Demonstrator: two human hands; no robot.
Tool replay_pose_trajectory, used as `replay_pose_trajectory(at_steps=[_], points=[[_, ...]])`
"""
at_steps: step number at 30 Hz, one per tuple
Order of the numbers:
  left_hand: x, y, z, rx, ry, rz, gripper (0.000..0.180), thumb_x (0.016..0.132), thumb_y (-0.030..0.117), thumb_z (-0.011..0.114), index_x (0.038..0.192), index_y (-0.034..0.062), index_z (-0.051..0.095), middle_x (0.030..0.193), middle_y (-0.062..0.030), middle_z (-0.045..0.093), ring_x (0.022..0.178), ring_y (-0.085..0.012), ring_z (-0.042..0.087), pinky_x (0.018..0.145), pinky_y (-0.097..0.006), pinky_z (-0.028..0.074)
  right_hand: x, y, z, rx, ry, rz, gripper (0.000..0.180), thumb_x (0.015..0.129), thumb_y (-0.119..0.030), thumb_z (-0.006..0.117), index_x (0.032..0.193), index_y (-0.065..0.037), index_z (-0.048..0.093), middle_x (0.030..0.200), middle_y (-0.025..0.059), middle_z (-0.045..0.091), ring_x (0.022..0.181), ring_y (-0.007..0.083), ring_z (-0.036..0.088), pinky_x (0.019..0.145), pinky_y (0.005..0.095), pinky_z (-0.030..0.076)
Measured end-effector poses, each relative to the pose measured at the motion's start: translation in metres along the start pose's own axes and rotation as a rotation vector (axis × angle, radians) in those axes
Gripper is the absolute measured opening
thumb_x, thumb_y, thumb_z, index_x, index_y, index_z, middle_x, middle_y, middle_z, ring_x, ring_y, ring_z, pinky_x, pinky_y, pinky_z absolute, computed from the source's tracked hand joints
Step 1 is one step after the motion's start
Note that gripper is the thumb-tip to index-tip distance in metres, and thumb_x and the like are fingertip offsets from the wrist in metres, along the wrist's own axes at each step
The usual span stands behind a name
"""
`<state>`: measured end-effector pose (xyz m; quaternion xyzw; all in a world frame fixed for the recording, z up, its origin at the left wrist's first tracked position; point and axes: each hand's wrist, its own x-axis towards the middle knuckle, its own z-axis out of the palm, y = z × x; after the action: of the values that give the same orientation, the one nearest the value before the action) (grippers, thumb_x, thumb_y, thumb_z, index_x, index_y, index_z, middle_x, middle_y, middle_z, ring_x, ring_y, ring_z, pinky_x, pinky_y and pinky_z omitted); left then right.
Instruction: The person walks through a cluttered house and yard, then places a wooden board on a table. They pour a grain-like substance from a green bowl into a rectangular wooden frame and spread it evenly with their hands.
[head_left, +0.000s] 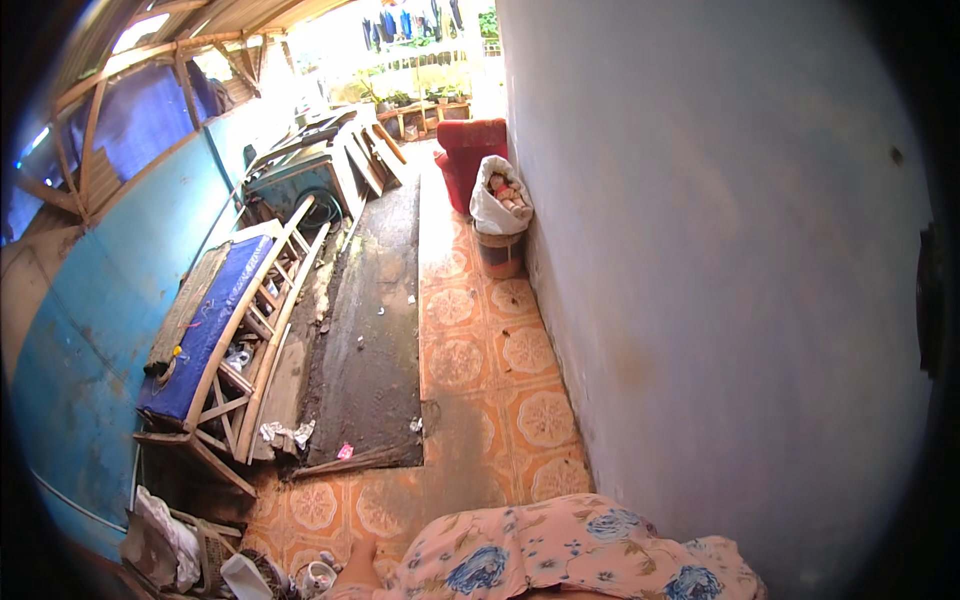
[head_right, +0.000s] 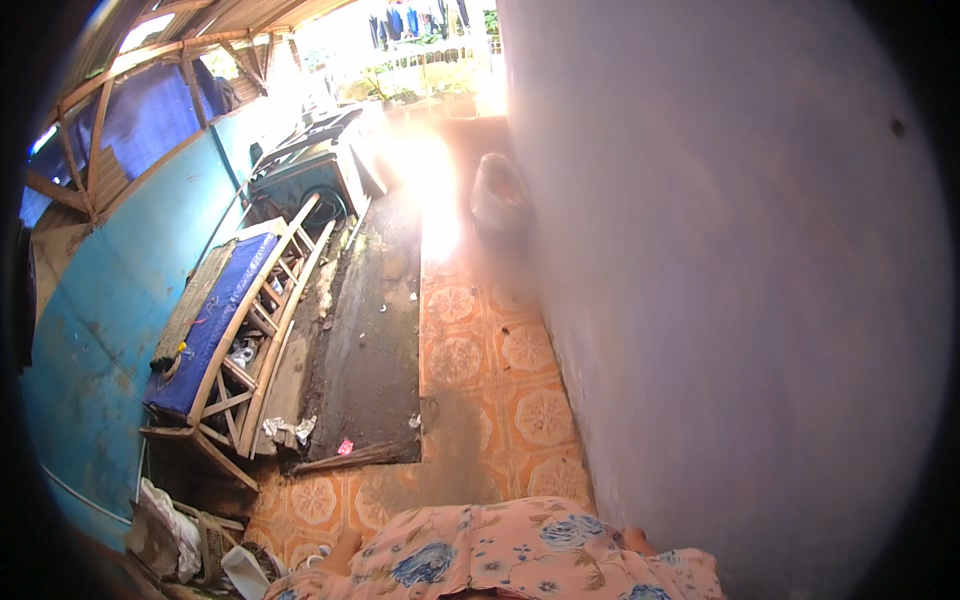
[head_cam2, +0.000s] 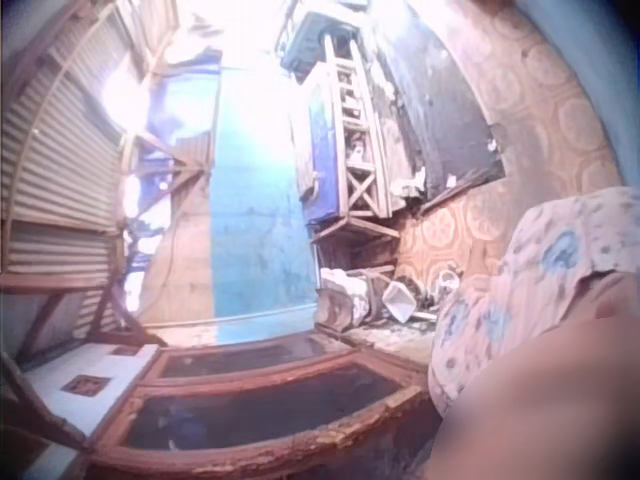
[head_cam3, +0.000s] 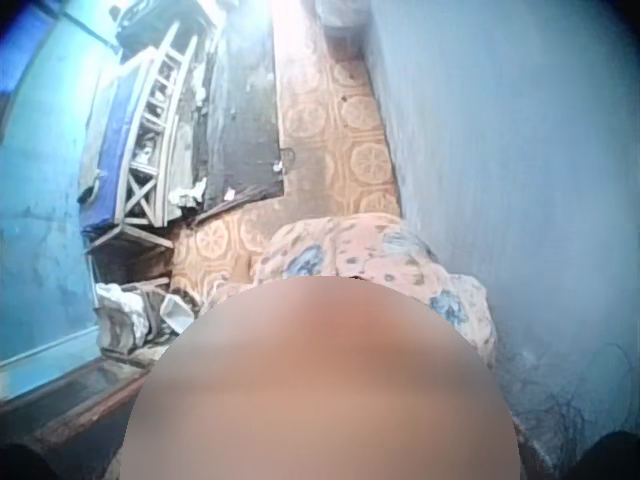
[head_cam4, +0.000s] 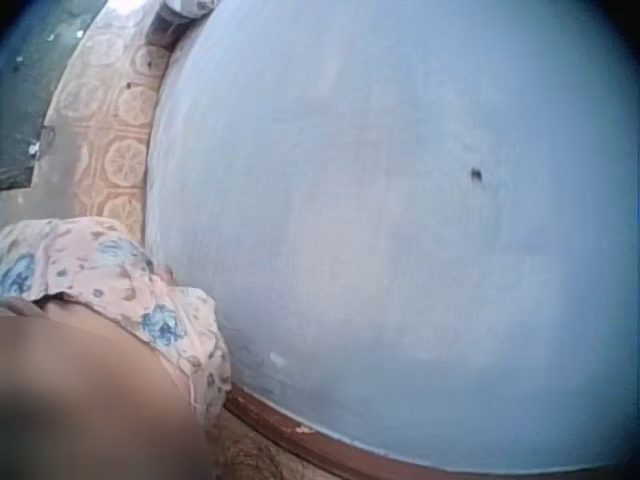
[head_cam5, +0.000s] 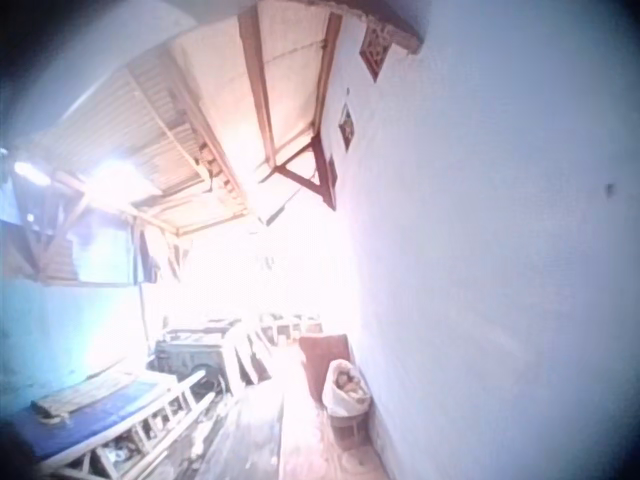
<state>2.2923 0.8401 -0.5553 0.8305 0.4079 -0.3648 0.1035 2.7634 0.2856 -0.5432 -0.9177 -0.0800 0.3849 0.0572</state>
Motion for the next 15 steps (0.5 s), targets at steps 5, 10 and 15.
replay_pose_trajectory(at_steps=[5, 10, 15], points=[[0.073, 0.04, -0.083, -0.638, -0.021, -0.305, 0.036, 0.081, 0.03, 0.055, 0.104, 0.0033, 0.065, 0.104, -0.0156, 0.065, 0.095, -0.0293, 0.062, 0.081, -0.038, 0.049, 0.164, -0.14, -0.139, -0.08, 0.151, -0.144, 0.047, 0.073, -0.032, 0.061, 0.114, -0.01, 0.06, 0.116, 0.0138, 0.06, 0.108, 0.0285, 0.056, 0.093, 0.0349, 0.044], [0.184, 0.074, -0.179, -0.709, 0.002, -0.226, 0.034, 0.082, 0.031, 0.054, 0.099, 0.0041, 0.066, 0.102, -0.0157, 0.065, 0.096, -0.0298, 0.062, 0.083, -0.039, 0.049, 0.244, -0.37, -0.229, 0.092, 0.159, -0.181, 0.045, 0.073, -0.032, 0.061, 0.112, -0.009, 0.061, 0.114, 0.0148, 0.06, 0.106, 0.0277, 0.057, 0.093, 0.0333, 0.044], [0.314, 0.056, -0.304, -0.609, -0.014, -0.125, 0.033, 0.083, 0.031, 0.052, 0.095, 0.0048, 0.068, 0.1, -0.0157, 0.066, 0.096, -0.0303, 0.062, 0.084, -0.039, 0.048, 0.352, -0.478, -0.214, 0.267, 0.078, -0.399, 0.035, 0.084, -0.029, 0.059, 0.112, -0.007, 0.06, 0.112, 0.0118, 0.062, 0.097, 0.025, 0.061, 0.083, 0.0344, 0.048]])
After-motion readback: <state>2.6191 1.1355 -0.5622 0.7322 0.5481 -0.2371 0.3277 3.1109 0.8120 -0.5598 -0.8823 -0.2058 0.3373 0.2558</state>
